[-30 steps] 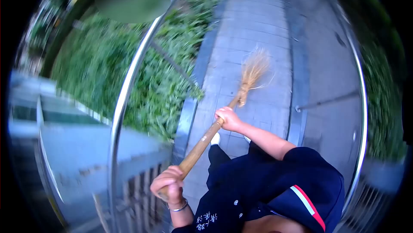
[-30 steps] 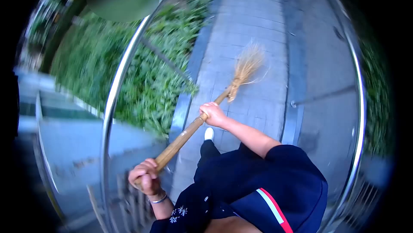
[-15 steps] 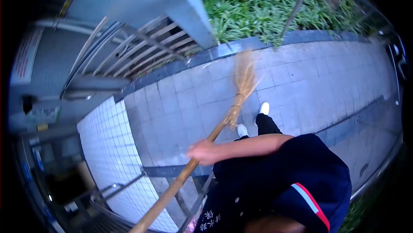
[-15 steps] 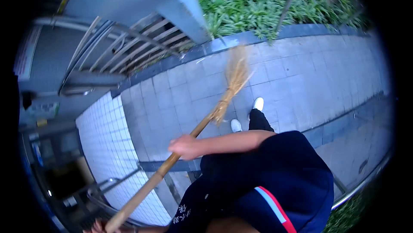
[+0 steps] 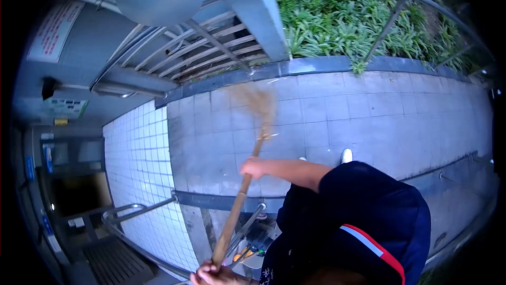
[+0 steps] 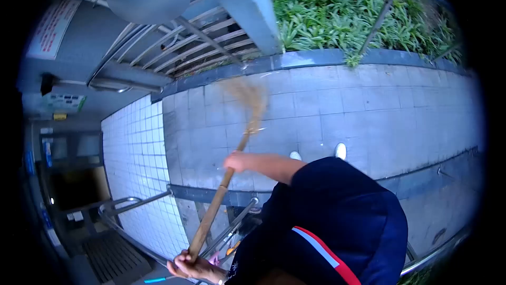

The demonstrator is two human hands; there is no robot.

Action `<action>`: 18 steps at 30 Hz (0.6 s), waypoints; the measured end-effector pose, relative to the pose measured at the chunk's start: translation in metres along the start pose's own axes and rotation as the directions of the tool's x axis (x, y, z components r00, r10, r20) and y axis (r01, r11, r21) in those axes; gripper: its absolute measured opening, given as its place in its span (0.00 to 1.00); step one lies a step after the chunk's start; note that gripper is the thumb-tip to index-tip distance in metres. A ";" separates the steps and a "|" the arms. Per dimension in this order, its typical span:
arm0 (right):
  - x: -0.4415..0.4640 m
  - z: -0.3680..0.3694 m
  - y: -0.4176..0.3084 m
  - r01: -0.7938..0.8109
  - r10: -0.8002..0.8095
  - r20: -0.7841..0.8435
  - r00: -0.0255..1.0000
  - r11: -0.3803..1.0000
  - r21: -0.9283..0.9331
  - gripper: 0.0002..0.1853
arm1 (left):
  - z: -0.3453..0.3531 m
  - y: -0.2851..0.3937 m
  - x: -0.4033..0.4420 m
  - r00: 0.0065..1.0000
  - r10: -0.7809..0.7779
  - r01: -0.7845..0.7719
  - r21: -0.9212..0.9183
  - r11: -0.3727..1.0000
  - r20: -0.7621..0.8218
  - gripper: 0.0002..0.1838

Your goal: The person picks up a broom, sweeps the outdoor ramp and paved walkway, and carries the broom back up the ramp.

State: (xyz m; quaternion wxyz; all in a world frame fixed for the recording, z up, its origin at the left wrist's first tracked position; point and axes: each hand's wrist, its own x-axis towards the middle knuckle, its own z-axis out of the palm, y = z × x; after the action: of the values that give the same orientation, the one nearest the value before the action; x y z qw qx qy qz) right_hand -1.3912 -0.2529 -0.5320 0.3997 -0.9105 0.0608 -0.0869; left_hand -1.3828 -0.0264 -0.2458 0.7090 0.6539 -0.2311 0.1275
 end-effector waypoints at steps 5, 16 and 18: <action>-0.237 0.008 0.082 -0.582 0.581 -0.028 0.813 0.813 -0.021 0.09 | 0.100 -0.068 -0.055 0.805 -0.156 0.249 -0.088 0.965 0.572 0.14; -0.400 -0.117 0.033 -0.808 0.801 -0.317 0.507 0.570 0.148 0.08 | 0.230 0.004 -0.104 0.628 -0.373 0.588 -0.102 0.802 0.683 0.29; -0.370 -0.145 0.014 -0.663 0.670 -0.458 0.585 0.720 0.205 0.08 | 0.226 0.062 -0.088 0.833 -0.162 0.270 -0.133 0.954 0.529 0.26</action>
State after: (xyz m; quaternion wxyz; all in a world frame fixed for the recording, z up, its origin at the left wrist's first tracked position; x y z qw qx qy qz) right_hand -1.7838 -0.2998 -0.4869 0.3780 -0.7628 0.4983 -0.1644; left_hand -1.5246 -0.2319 -0.2272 0.6945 0.6104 -0.3473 -0.1563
